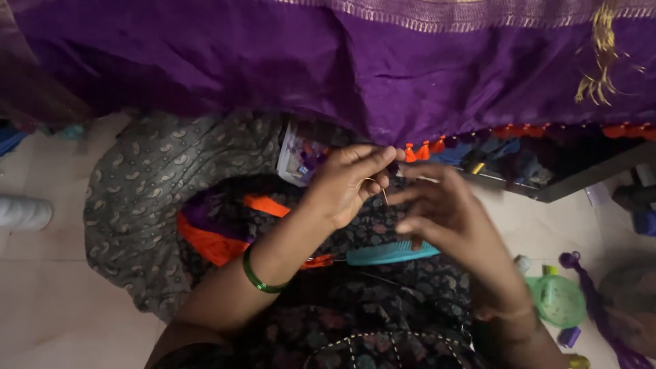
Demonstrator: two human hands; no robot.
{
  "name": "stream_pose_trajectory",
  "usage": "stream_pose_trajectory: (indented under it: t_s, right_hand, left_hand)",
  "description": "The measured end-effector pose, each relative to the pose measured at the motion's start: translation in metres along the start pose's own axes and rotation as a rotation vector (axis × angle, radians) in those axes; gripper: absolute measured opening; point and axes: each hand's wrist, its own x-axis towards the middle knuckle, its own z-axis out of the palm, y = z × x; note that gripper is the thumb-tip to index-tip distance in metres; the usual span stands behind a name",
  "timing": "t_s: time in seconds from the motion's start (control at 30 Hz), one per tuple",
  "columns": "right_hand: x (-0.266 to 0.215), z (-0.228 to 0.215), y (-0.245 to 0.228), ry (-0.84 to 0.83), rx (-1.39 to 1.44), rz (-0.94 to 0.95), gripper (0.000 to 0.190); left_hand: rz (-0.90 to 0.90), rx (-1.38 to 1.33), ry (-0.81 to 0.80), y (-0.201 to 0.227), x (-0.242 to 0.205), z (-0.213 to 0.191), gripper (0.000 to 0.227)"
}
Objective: Manually adding decorative tassels to the border of a purple fabric.
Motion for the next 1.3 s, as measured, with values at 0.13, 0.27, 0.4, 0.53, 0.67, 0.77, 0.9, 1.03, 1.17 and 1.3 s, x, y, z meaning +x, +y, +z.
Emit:
stream_pose_trajectory:
  t_s: [0.13, 0.27, 0.4, 0.53, 0.67, 0.77, 0.9, 1.03, 1.17, 1.3]
  right_hand:
    - [0.008, 0.013, 0.026, 0.024, 0.075, 0.072, 0.050]
    - [0.014, 0.004, 0.014, 0.136, -0.307, -0.161, 0.025]
    - [0.019, -0.007, -0.041, -0.009, -0.878, -0.510, 0.018]
    - [0.043, -0.014, -0.069, 0.050, -1.116, -0.582, 0.016]
    - [0.076, 0.000, -0.091, -0.083, -1.109, -0.745, 0.017]
    - [0.094, 0.016, -0.098, -0.263, -1.090, -0.822, 0.025]
    - [0.109, 0.027, -0.097, -0.324, -1.223, -0.781, 0.021]
    - [0.115, 0.028, -0.092, -0.231, -1.329, -0.721, 0.019]
    - [0.106, 0.029, -0.093, -0.131, -1.448, -0.600, 0.019]
    - [0.080, 0.018, -0.088, -0.015, -1.136, -0.734, 0.012]
  left_hand:
    - [0.013, 0.007, 0.012, -0.004, 0.001, -0.004, 0.023]
    - [0.098, 0.189, 0.009, 0.013, -0.003, -0.015, 0.026]
    - [0.139, 0.710, -0.010, 0.040, -0.011, -0.010, 0.023]
    - [0.173, 0.694, -0.178, 0.054, -0.016, -0.005, 0.019]
    - [0.235, 0.700, -0.143, 0.043, -0.018, -0.012, 0.023]
    - [0.388, 0.571, -0.143, 0.013, -0.014, -0.030, 0.020]
    - [0.520, 0.628, 0.099, 0.007, -0.022, -0.020, 0.020]
    - [0.426, 0.623, 0.227, 0.028, -0.034, -0.007, 0.016]
    - [1.216, 1.278, 0.245, 0.038, -0.048, 0.002, 0.016]
    - [1.015, 1.150, 0.265, 0.032, -0.040, 0.011, 0.012]
